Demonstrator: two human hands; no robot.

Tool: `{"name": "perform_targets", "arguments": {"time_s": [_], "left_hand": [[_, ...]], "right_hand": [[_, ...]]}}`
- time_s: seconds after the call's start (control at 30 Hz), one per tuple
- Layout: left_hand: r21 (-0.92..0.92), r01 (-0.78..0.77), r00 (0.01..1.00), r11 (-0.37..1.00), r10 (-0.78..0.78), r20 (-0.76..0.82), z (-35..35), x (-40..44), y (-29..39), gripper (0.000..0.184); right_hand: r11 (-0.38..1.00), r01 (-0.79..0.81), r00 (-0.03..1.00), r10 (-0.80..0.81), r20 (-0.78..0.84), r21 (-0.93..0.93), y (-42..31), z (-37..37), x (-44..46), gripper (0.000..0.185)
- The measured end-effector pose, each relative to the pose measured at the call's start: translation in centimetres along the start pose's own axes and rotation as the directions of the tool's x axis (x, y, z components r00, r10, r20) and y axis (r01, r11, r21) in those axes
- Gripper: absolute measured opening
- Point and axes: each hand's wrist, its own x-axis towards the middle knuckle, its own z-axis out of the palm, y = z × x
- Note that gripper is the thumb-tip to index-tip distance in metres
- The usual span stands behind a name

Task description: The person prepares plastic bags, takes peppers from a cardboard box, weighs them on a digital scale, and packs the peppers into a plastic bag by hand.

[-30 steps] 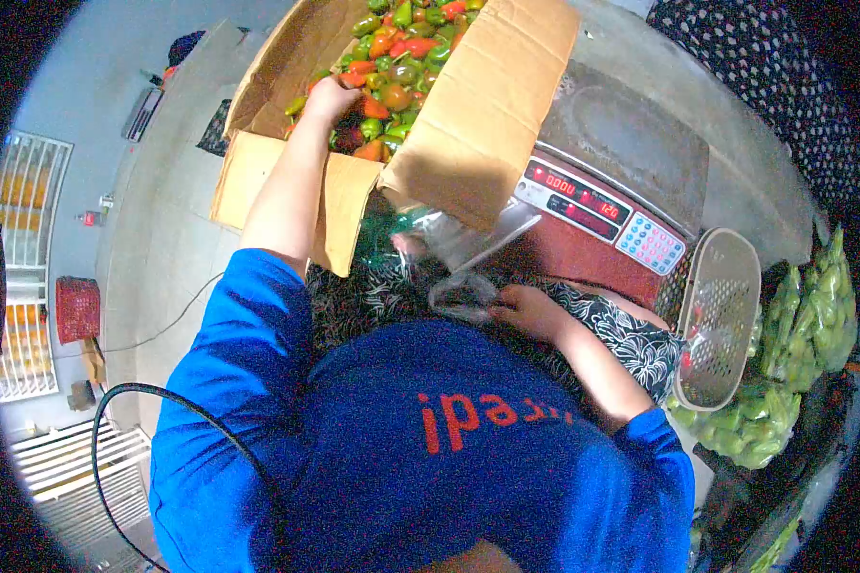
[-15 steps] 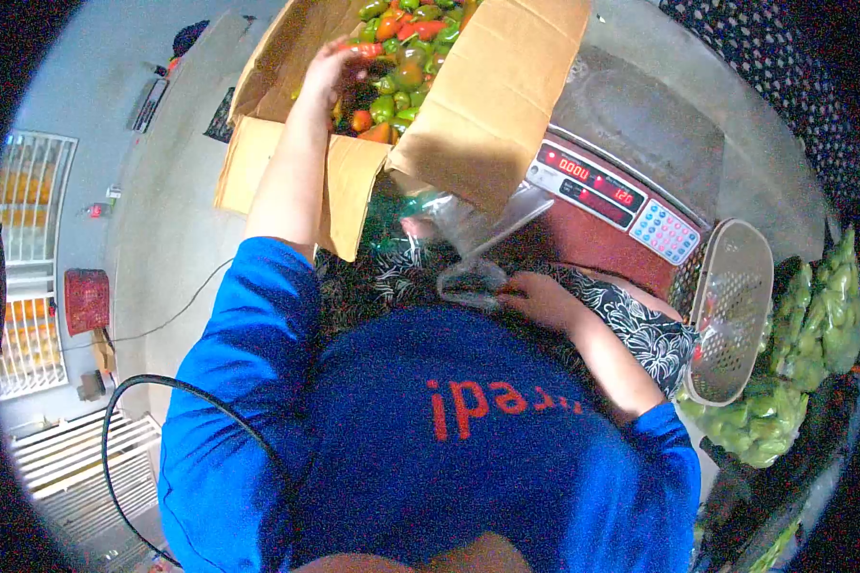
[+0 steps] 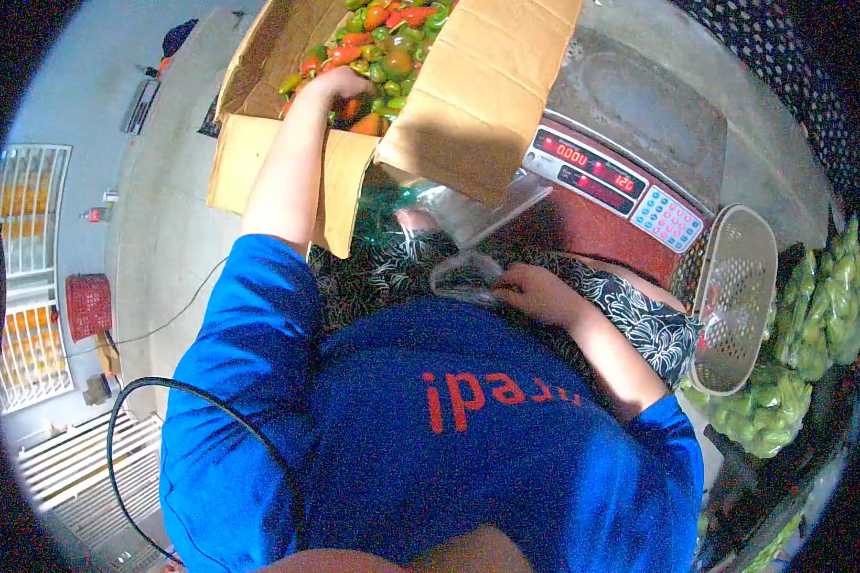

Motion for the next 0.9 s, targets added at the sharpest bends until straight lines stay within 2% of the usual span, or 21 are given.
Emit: {"name": "perform_targets", "arguments": {"time_s": [0.07,0.17,0.3,0.37,0.43,0.5,0.57,0.63,0.7,0.77,0.83,0.9], "left_hand": [[0.093,0.202,0.979,0.975,-0.203,-0.002,-0.9,-2.0,1.1,0.062],[0.359,0.146,0.989,0.922,-0.148,-0.023,0.2,-1.9,1.8,0.065],[0.388,0.249,0.968,0.887,-0.238,-0.077,1.9,1.8,3.0,0.052],[0.185,0.175,0.982,0.967,-0.158,-0.105,1.0,-1.0,3.5,0.043],[0.556,-0.023,0.999,0.831,0.037,-0.014,0.8,-2.8,4.3,0.040],[0.223,-0.069,0.993,0.972,0.047,0.106,1.9,1.4,1.1,0.046],[0.325,-0.096,0.995,0.941,0.084,0.051,-0.8,-1.2,3.0,0.050],[0.119,0.014,0.999,0.993,-0.018,0.036,-4.7,-5.5,4.8,0.049],[0.211,-0.029,0.994,0.977,0.051,-0.100,-8.6,-7.4,5.7,0.051],[0.046,-0.241,0.942,0.970,0.245,-0.230,-11.5,-9.7,8.1,0.059],[0.066,-0.349,0.829,0.935,0.342,-0.442,-11.6,-13.2,14.7,0.065],[0.240,-0.568,0.644,0.787,0.607,-0.466,-9.6,-13.8,20.3,0.064]], "right_hand": [[1.000,-0.001,1.000,0.001,-0.016,0.001,0.1,0.3,0.2,0.033],[1.000,0.003,1.000,-0.003,0.000,0.024,-0.7,-0.1,0.0,0.034],[0.999,0.016,1.000,-0.016,-0.007,-0.050,0.9,0.5,0.1,0.033],[0.995,-0.002,0.999,-0.002,-0.047,-0.096,1.7,1.0,0.3,0.032],[0.994,-0.024,1.000,0.023,-0.011,-0.107,2.0,1.1,0.5,0.034],[0.993,-0.055,0.998,0.057,0.019,-0.108,1.3,1.0,0.3,0.035],[0.990,-0.091,0.994,0.096,0.043,-0.105,-0.1,0.0,0.0,0.036],[0.990,-0.059,0.997,0.064,0.039,-0.130,-0.2,0.1,-0.1,0.035],[0.989,-0.009,0.999,0.015,0.043,-0.149,-0.3,0.4,-0.1,0.034],[0.983,0.062,0.997,-0.053,0.055,-0.170,-0.5,0.9,0.1,0.032],[0.986,0.075,0.994,-0.062,0.089,-0.150,-1.2,1.3,0.4,0.031],[0.979,0.096,0.992,-0.080,0.095,-0.182,-1.4,1.6,0.8,0.030]]}}
